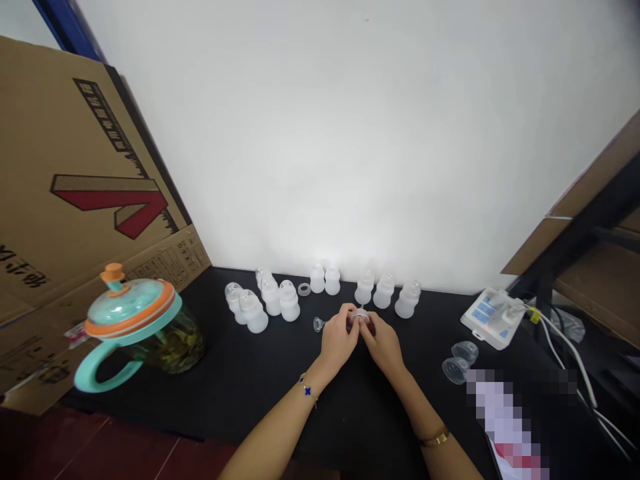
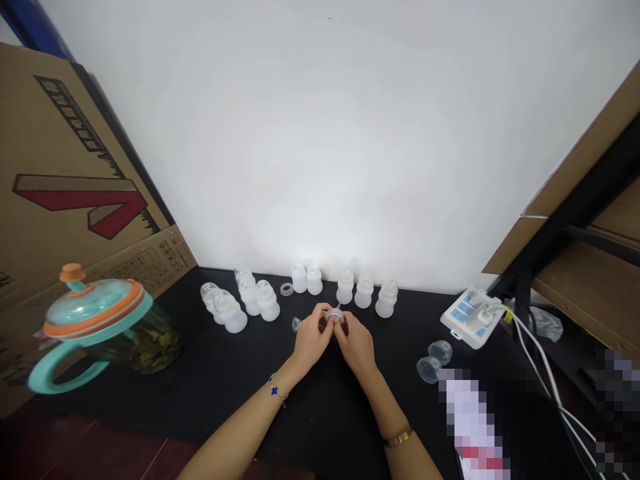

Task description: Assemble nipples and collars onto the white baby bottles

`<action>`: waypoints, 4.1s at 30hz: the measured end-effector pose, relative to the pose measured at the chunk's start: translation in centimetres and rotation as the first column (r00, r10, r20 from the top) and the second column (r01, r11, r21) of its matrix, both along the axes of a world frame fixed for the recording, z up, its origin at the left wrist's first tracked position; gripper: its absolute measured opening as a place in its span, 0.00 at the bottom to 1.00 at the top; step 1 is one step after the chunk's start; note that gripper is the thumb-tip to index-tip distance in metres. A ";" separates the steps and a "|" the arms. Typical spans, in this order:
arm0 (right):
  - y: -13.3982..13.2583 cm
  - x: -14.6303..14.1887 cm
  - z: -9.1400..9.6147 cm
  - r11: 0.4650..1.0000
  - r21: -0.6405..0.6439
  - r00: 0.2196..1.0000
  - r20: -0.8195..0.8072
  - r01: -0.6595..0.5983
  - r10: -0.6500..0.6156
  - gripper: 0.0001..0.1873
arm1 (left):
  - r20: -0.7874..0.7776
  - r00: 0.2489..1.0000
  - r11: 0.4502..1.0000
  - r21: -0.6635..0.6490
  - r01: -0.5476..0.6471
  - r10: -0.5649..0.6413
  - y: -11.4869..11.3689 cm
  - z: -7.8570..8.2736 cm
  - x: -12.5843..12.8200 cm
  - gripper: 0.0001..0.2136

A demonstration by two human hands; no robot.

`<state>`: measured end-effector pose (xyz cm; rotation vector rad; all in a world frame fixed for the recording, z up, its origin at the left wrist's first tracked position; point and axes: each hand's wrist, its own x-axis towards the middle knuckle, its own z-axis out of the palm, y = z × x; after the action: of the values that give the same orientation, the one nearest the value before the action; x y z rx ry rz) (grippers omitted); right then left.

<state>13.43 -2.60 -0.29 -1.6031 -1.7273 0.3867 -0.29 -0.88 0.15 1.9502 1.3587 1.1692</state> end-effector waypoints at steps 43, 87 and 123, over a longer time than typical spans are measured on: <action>0.0 0.0 0.1 0.999 0.019 0.982 -0.184 -0.035 0.038 0.16 | 0.315 0.946 0.992 -0.078 0.103 -0.073 0.6 -0.1 -0.2 0.07; -0.3 -0.3 0.4 1.000 -0.010 1.000 -0.009 0.015 -0.015 0.15 | 0.163 0.987 0.999 -0.052 0.005 0.003 0.2 0.0 -0.1 0.05; -0.5 -0.4 0.6 0.999 0.036 0.999 -0.008 0.039 -0.039 0.17 | 0.242 0.970 0.995 -0.102 0.015 0.010 0.4 0.0 0.0 0.05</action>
<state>12.98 -3.06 0.29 -1.6055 -1.6858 0.3401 -0.28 -0.51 0.17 1.6748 1.2610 1.2632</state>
